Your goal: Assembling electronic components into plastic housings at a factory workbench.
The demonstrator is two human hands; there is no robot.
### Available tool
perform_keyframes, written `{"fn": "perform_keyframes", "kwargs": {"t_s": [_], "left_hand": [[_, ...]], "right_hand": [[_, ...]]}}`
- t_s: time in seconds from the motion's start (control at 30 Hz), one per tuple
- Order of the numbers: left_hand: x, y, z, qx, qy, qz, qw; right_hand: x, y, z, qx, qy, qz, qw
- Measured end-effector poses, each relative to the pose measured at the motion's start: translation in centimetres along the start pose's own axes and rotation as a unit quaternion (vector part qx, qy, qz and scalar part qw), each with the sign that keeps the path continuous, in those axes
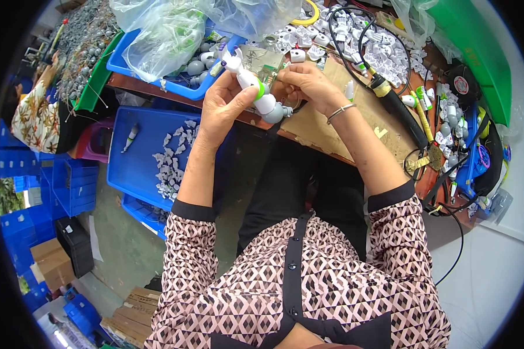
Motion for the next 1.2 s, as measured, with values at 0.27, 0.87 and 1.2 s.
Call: {"fn": "perform_keyframes", "kwargs": {"t_s": [0.27, 0.87, 1.2], "left_hand": [[-0.2, -0.1, 0.0, 0.004, 0.014, -0.007, 1.000], [1.2, -2.3, 2.5, -0.017, 0.057, 0.078, 0.995], [0.5, -0.2, 3.1, -0.086, 0.045, 0.026, 0.995]], "right_hand": [[1.9, -0.1, 0.0, -0.046, 0.058, -0.199, 0.977], [3.5, -1.7, -7.8, -0.225, 0.255, -0.326, 0.882], [3.2, -0.5, -7.2, -0.101, 0.221, -0.227, 0.943]]}}
Point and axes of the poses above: each hand's wrist, its own z-axis towards the middle knuckle, its own y-axis out of the back of the hand, x = y × z, the point moved 9 cm from there along z, towards the middle knuckle, and after that the axes turned 8 degrees about -y, right-handed, at the moved point
